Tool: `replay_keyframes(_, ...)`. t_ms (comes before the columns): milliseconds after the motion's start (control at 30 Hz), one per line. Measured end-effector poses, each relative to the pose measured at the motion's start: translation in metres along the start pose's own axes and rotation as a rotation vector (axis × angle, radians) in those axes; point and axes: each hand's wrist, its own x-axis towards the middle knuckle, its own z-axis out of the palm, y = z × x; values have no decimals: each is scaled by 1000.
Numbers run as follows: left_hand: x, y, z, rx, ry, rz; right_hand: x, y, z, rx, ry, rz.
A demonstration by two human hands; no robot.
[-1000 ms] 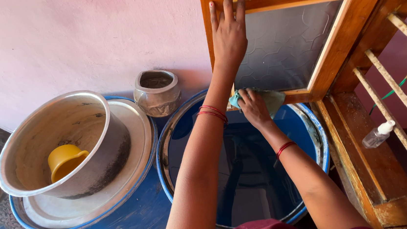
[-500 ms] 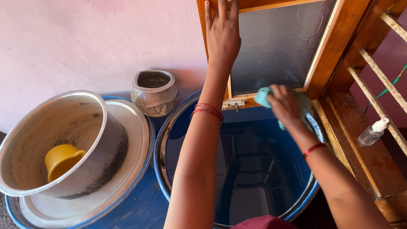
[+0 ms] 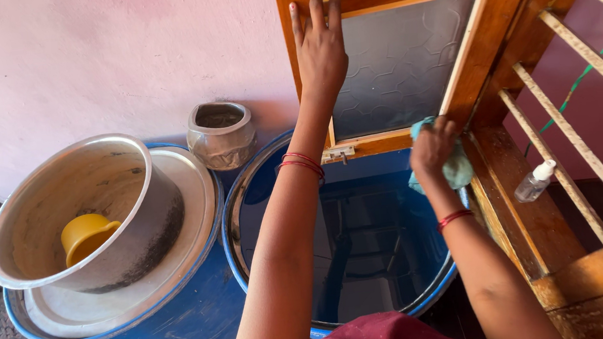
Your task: The person wipes the wooden frame and glass panes of a window using a green cloth. They systematically clean the vertical and horizontal sections of the frame and the textured glass, occasionally dipping the cloth into a nearby blue basin of water.
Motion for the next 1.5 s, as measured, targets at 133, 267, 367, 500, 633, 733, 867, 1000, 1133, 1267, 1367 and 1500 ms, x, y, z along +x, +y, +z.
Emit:
replay_keyframes(133,2,0,-2,1,8,1,-8,-28,16,348,78,-115)
replay_keyframes(267,1,1,-11,11,-25,2,-11,-39,38,550,-285,-380)
replay_keyframes(367,4,4,-22,-21,-52,-37,-9,-41,40,843,-288,-331)
replay_keyframes(500,0,15,-30,-51,29,-48,2,-33,2,1253,-402,88)
replay_keyframes(633,-8,27,-41,-72,87,-49,3,-17,-60,1846,-368,198)
replay_keyframes(733,-17,41,-59,-63,88,-36,-2,-7,-100,2122,-485,328)
replay_keyframes(867,-33,62,-91,-72,20,-42,-13,7,-110,2326,-485,274)
replay_keyframes(1000,-48,80,-117,-183,-94,-80,-14,19,-94,2374,-388,252)
replay_keyframes(1133,-70,105,-131,-351,5,-109,-12,22,-97,2373,-287,270)
replay_keyframes(1267,-92,120,-142,-601,-100,-44,0,13,-136,2435,-215,201)
replay_keyframes(1367,-101,127,-138,-869,-419,-256,11,0,-181,2674,-124,268)
replay_keyframes(1500,-104,119,-106,-1240,-516,-482,8,-18,-225,2596,-110,-65)
